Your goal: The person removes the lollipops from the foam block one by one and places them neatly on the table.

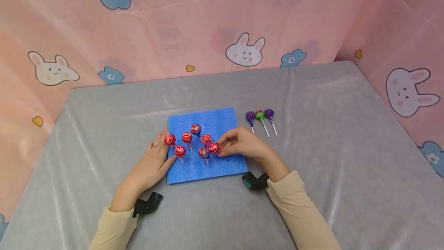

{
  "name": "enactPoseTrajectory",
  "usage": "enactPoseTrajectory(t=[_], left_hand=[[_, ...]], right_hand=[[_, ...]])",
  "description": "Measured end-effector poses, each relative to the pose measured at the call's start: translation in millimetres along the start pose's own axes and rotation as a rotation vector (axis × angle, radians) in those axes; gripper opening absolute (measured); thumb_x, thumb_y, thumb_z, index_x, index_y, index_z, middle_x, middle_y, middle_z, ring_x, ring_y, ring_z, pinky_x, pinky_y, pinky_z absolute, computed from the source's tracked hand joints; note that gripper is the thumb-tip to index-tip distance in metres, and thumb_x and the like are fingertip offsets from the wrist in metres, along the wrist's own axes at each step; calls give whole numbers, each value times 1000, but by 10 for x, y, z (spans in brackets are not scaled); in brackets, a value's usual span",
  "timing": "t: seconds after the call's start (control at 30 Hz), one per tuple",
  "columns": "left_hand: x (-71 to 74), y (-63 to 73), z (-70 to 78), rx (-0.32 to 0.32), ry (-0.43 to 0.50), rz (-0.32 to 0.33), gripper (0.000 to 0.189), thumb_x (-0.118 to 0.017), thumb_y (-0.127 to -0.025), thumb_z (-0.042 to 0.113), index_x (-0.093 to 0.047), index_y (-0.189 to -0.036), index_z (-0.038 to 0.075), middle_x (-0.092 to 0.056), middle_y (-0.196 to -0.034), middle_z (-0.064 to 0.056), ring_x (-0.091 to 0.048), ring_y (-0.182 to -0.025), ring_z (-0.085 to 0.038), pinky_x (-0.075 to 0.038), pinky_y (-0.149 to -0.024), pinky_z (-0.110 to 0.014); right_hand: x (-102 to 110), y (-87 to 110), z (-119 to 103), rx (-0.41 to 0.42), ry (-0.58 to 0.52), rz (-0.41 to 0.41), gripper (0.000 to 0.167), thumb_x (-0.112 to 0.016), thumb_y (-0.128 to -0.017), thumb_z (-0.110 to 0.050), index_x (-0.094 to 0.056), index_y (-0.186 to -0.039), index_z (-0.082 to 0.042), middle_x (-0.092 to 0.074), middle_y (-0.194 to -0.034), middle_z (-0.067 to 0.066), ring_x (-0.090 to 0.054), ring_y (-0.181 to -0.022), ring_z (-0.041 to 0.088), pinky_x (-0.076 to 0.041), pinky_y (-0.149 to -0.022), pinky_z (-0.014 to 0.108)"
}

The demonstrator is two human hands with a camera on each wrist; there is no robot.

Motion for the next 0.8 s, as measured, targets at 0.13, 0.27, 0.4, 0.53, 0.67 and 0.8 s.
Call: enactPoseTrajectory(t=[0.13, 0.27, 0.4, 0.53, 0.67, 0.8], left_hand=[[0, 0, -1, -3, -1, 5, 72, -43, -100, 35, -9, -148, -6, -3, -156, -17, -2, -143, -31, -7, -112, -52], [0, -2, 0, -4, -2, 8, 71, -44, -100, 35, -10, -148, -6, -4, -156, -17, -3, -143, -31, -8, -112, -52], [5, 0, -2, -3, -4, 3, 72, -44, -100, 35, -10, -148, -5, -3, -156, -16, -2, -143, -31, -8, -112, -51], [11, 3, 1, -1, -1, 2, 71, -43, -100, 35, -10, -148, -5, -3, -156, -16, -2, -143, -31, -7, -113, -51], [8, 3, 3, 3, 1, 0, 71, -43, -100, 34, -10, -148, -6, -3, -156, -17, -2, -143, -31, -7, -113, -51], [1, -5, -1, 2, -1, -2, 72, -44, -100, 35, -10, -148, -6, -3, -156, -17, -1, -143, -31, -7, -113, -51]], right_hand=[[-13, -9, -6, 22, 13, 7, 20, -69, -80, 4, -65, -98, 13, -70, -86, 16, -68, -77, 13, -54, -72, 27], [-35, -18, -11, 40, 17, 6, 17, -68, -80, 6, -66, -95, 12, -70, -85, 16, -68, -76, 13, -54, -72, 27], [-56, -28, -9, 48, 16, 6, 15, -69, -79, 6, -66, -93, 11, -70, -84, 14, -67, -76, 13, -54, -71, 27], [-71, -35, -6, 57, 29, 12, 14, -70, -78, 5, -67, -91, 9, -70, -82, 12, -67, -75, 13, -54, -70, 27], [-79, -40, 7, 54, 35, 13, 13, -71, -78, 5, -67, -91, 8, -69, -81, 11, -66, -74, 14, -54, -69, 27], [-84, -45, 23, 44, 24, 11, 14, -71, -78, 5, -66, -90, 9, -69, -82, 14, -67, -75, 15, -54, -69, 27]])
Point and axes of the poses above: each hand's wrist, its own y-axis away from the middle knuckle, its own x-axis out of the back of the hand, z = x × y, the point moved 3 cm from there along -y, towards the middle knuckle
